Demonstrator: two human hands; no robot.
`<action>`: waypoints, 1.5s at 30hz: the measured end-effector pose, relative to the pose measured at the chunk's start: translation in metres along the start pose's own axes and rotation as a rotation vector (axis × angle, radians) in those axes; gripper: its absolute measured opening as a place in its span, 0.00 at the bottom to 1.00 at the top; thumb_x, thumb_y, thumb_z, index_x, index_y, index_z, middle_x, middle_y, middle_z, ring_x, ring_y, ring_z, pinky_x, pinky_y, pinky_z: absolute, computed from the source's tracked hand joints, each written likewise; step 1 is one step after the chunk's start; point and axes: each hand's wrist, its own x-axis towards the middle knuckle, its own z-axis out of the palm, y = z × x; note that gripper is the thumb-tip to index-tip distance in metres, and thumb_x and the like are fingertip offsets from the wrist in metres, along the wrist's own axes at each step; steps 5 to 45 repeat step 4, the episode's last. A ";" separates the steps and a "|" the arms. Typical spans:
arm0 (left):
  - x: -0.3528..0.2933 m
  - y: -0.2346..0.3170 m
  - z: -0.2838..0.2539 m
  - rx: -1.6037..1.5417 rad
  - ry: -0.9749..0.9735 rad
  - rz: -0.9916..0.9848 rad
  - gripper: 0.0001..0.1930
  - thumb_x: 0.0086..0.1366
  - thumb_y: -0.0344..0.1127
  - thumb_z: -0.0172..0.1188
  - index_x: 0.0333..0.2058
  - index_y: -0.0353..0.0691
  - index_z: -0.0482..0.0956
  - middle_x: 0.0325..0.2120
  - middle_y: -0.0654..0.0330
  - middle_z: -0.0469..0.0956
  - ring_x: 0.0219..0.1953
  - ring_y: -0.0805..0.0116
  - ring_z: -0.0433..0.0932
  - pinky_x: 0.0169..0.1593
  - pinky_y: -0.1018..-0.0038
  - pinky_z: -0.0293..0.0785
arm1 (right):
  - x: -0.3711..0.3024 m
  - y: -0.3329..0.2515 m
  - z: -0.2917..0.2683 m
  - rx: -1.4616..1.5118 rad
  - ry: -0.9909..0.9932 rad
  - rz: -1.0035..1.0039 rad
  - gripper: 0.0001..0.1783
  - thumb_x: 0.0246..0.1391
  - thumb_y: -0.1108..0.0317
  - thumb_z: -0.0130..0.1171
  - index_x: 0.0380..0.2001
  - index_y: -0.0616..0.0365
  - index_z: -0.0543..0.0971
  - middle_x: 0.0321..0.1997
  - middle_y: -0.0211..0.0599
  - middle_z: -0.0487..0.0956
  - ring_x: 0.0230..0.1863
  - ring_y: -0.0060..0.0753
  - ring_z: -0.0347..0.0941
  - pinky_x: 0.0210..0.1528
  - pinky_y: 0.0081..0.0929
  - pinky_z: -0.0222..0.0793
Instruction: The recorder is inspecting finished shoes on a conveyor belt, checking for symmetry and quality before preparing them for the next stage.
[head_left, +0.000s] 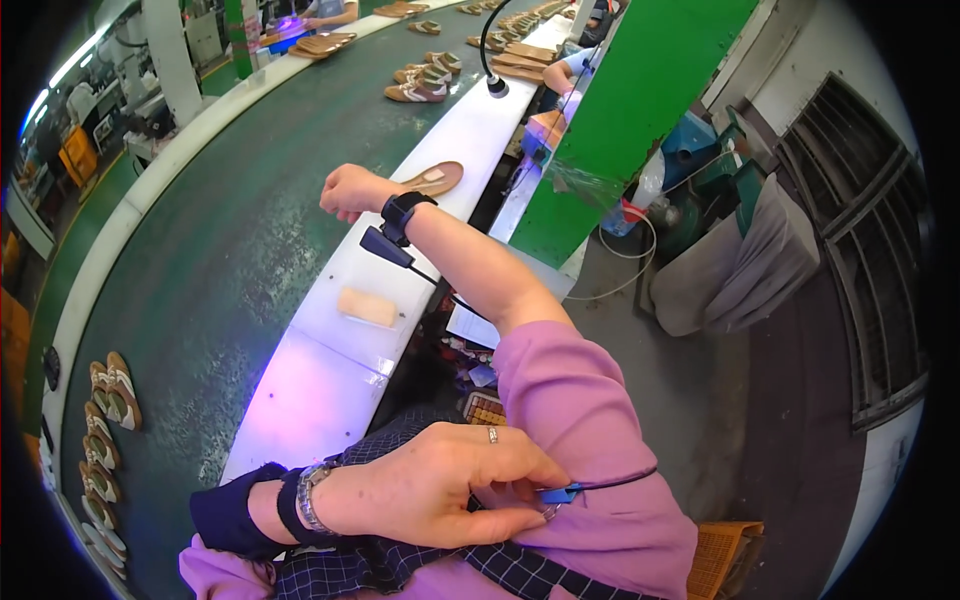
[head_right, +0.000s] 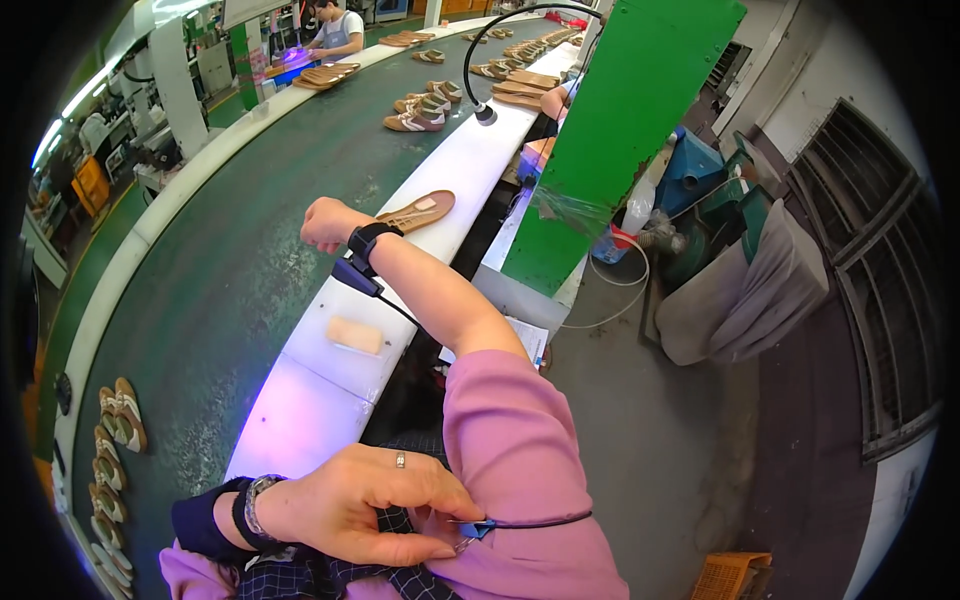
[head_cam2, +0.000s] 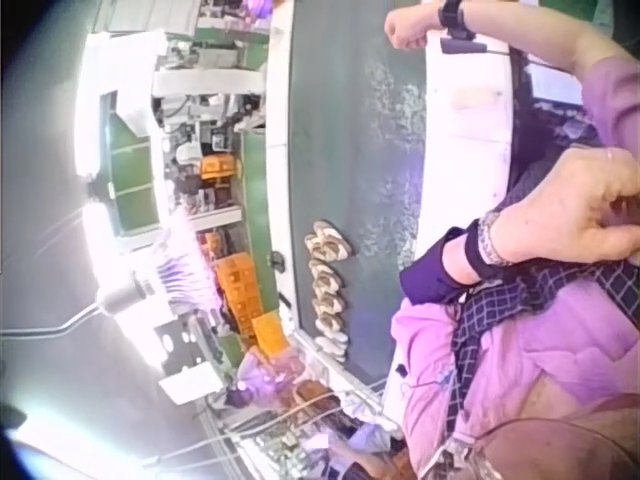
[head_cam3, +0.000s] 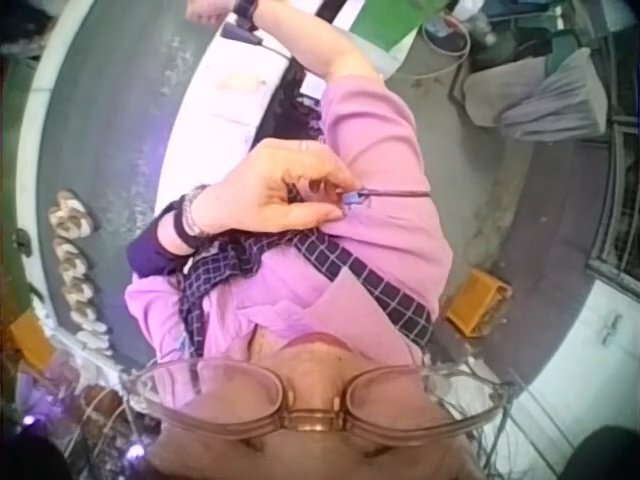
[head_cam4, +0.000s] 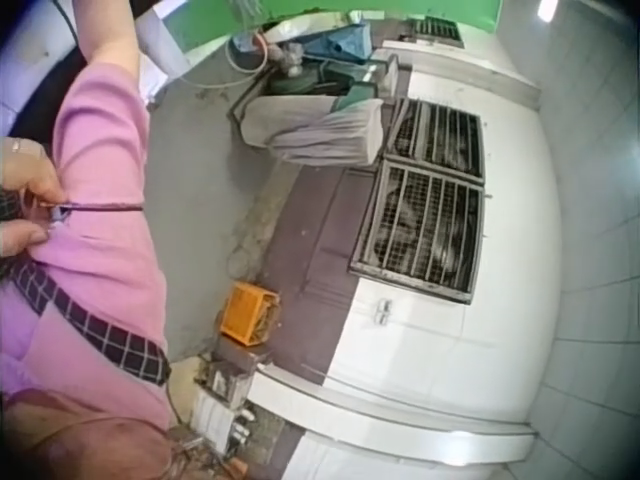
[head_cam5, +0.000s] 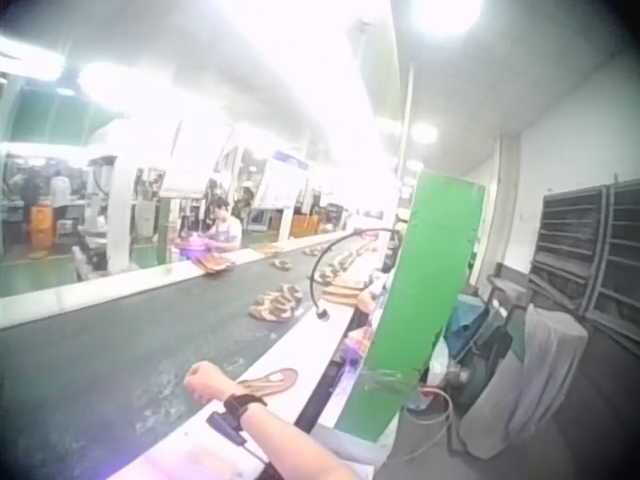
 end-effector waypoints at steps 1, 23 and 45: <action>0.001 -0.005 0.000 0.028 0.013 0.055 0.18 0.55 0.27 0.63 0.46 0.33 0.75 0.36 0.55 0.77 0.36 0.67 0.78 0.39 0.77 0.74 | 0.001 -0.001 0.002 -0.019 -0.019 0.007 0.09 0.43 0.67 0.57 0.28 0.61 0.77 0.26 0.35 0.78 0.25 0.29 0.75 0.25 0.25 0.74; 0.003 -0.003 0.000 0.074 0.003 0.082 0.21 0.54 0.30 0.65 0.48 0.36 0.74 0.39 0.54 0.76 0.42 0.63 0.76 0.47 0.74 0.72 | 0.002 -0.005 0.003 -0.044 -0.044 -0.011 0.09 0.43 0.67 0.56 0.28 0.61 0.78 0.25 0.35 0.78 0.25 0.29 0.75 0.25 0.26 0.74; 0.003 -0.003 0.000 0.074 0.003 0.082 0.21 0.54 0.30 0.65 0.48 0.36 0.74 0.39 0.54 0.76 0.42 0.63 0.76 0.47 0.74 0.72 | 0.002 -0.005 0.003 -0.044 -0.044 -0.011 0.09 0.43 0.67 0.56 0.28 0.61 0.78 0.25 0.35 0.78 0.25 0.29 0.75 0.25 0.26 0.74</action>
